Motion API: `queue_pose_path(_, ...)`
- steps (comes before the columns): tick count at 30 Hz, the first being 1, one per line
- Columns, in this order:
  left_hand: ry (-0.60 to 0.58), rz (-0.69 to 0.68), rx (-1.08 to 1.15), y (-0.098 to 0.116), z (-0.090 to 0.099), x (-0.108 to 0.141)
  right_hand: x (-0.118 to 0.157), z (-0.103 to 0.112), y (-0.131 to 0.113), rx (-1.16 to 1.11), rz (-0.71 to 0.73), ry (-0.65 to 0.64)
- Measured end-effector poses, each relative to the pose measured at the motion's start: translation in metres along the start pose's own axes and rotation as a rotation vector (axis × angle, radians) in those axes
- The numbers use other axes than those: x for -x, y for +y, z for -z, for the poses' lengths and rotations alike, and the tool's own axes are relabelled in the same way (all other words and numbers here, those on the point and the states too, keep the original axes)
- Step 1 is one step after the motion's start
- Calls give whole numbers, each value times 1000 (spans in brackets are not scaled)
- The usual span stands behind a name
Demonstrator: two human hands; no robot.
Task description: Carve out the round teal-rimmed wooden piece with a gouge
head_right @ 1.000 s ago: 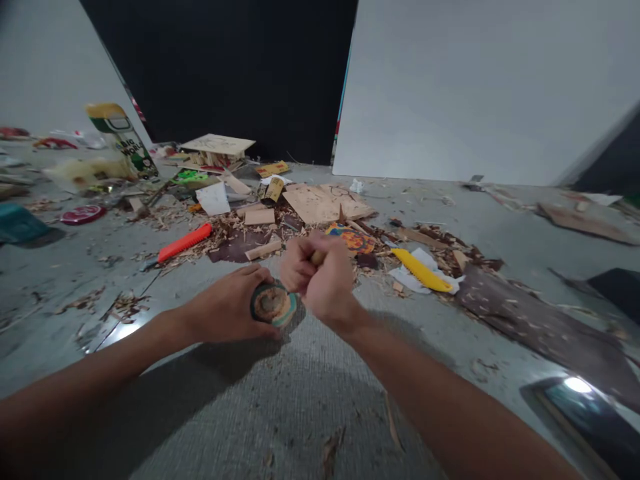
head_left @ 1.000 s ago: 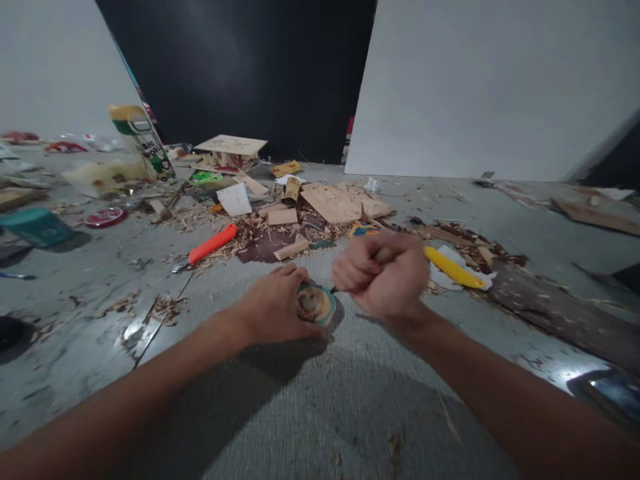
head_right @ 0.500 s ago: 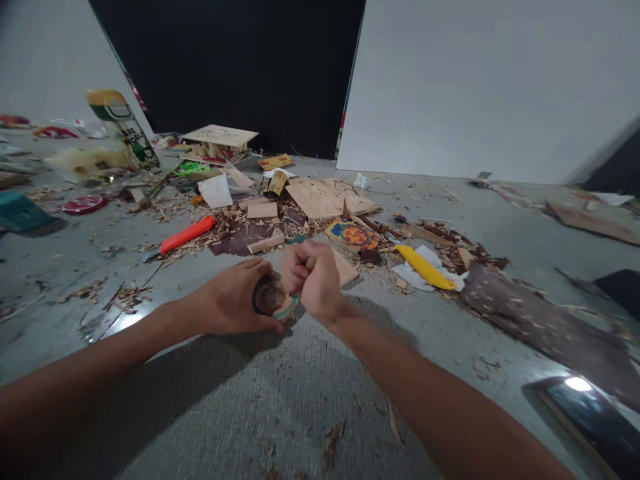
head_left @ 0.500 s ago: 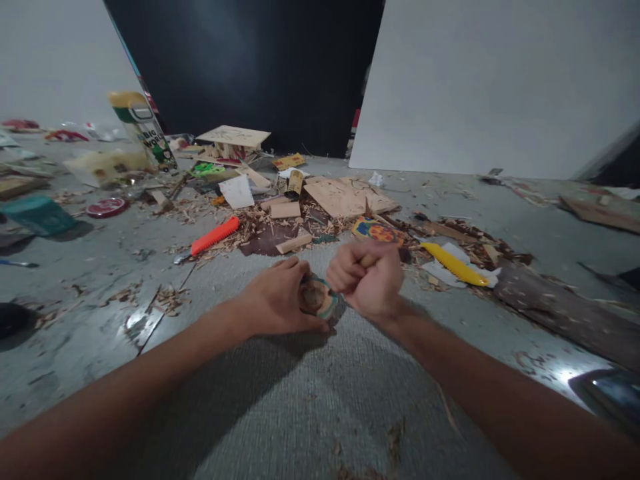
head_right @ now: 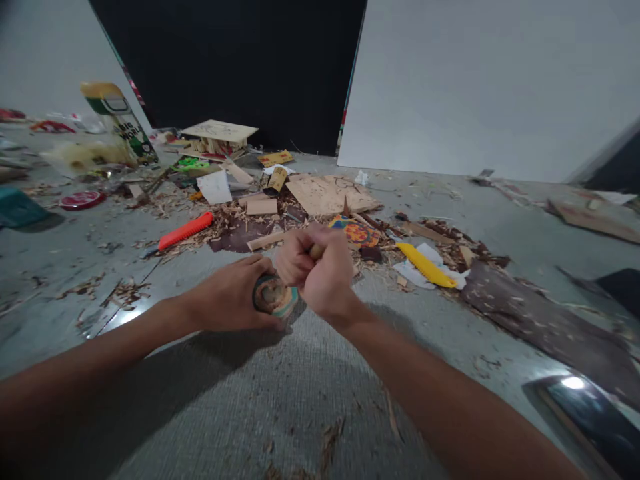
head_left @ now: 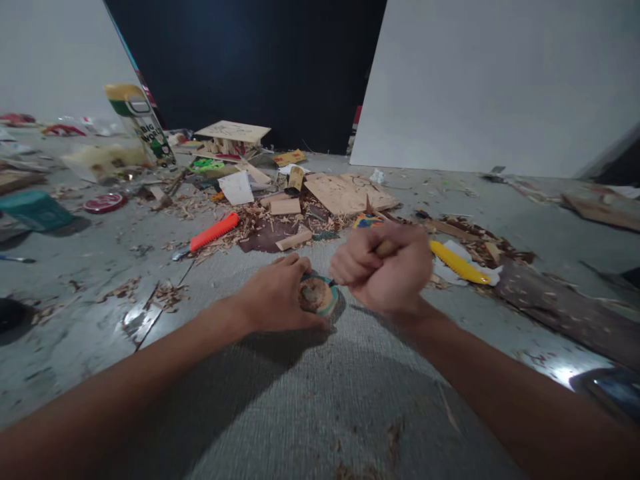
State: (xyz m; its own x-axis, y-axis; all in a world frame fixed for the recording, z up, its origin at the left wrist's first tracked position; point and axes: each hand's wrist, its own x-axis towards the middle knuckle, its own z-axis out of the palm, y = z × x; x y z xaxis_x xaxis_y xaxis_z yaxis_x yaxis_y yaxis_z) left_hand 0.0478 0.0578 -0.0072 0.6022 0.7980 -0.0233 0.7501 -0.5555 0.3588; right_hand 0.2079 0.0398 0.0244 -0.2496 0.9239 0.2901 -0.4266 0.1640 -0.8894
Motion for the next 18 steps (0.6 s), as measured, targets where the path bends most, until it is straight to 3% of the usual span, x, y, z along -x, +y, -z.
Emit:
queue_pose_path(8,0,-14,0,-1,-1,-1,-1,1,6,-10,-10,14)
queue_pose_path(14,-17,-20,14,0,0,-1,-3,2,-3,-21,-36,-2)
queue_pose_path(18,-99,-94,46,-1,3,-1,-3,3,-4,-38,-81,-44)
